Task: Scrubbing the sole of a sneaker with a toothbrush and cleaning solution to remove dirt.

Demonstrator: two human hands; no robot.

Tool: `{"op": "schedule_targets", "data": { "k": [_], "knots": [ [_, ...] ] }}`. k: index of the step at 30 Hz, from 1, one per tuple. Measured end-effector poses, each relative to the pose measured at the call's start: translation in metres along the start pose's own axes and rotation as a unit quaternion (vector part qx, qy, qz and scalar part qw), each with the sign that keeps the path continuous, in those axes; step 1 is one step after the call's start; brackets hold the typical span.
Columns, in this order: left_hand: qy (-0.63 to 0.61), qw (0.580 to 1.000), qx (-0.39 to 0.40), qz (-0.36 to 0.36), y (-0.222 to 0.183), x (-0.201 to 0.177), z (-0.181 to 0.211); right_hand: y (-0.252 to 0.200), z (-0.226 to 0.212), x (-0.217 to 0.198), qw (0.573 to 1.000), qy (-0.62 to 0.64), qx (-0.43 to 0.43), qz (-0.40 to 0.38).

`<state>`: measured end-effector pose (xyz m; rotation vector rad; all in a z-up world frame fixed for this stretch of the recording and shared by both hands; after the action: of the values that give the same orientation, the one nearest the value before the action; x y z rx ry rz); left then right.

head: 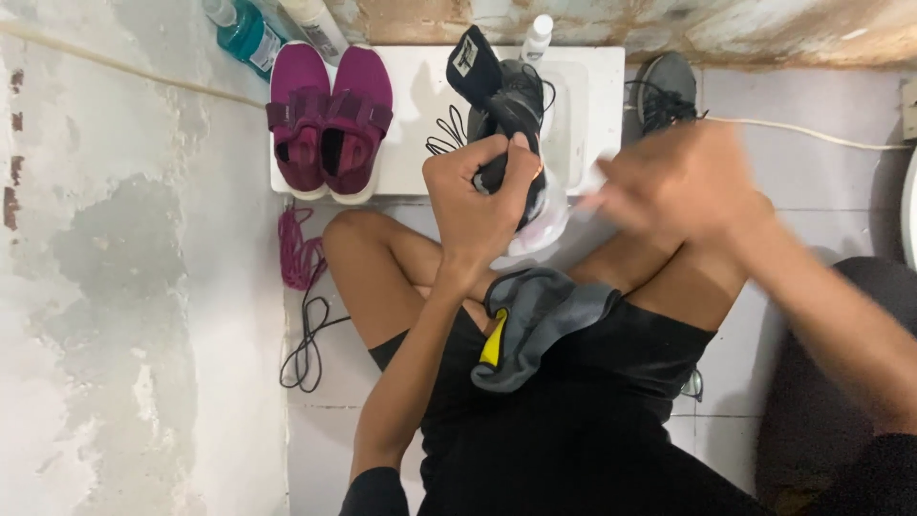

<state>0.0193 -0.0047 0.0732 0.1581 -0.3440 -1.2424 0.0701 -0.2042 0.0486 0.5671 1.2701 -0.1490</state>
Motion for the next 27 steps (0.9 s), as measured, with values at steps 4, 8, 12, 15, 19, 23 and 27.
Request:
{"op": "schedule_targets", "data": {
  "k": [4, 8, 12, 15, 19, 23, 27],
  "knots": [
    [-0.008, 1.000, 0.003, 0.007, 0.003, -0.002, -0.003, -0.004, 0.011, 0.001, 0.997, -0.047, 0.059, -0.022],
    [0.014, 1.000, -0.001, 0.011, 0.001, 0.001, 0.003, -0.001, 0.003, -0.001, 0.998, -0.055, 0.033, -0.021],
    [-0.016, 1.000, -0.004, 0.005, 0.007, 0.002, 0.000, 0.010, -0.017, -0.009, 0.998, -0.053, -0.013, 0.010],
    [-0.014, 1.000, 0.001, -0.001, 0.006, 0.000, 0.004, 0.008, 0.007, -0.006, 1.000, -0.004, 0.009, -0.006],
    [0.000, 1.000, 0.019, 0.005, 0.009, -0.001, 0.006, 0.008, 0.004, -0.002, 0.999, -0.043, 0.021, -0.015],
    [0.012, 1.000, 0.004, 0.008, 0.007, -0.003, 0.006, 0.004, 0.011, -0.002, 0.998, -0.055, 0.016, -0.014],
    [0.016, 1.000, 0.001, 0.012, 0.007, -0.006, 0.002, 0.010, -0.013, -0.005, 1.000, -0.025, -0.009, 0.011]
  ]
}}
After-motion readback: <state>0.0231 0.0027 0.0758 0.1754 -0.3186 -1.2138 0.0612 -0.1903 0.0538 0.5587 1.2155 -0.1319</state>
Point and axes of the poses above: each hand's wrist, its own y-axis towards the middle knuckle, its own x-axis out of the palm, z = x × y, the point moved 4 cm from there along y, towards the middle knuckle, and after that the axes turned 11 degrees about -y, right-handed, at the moved point
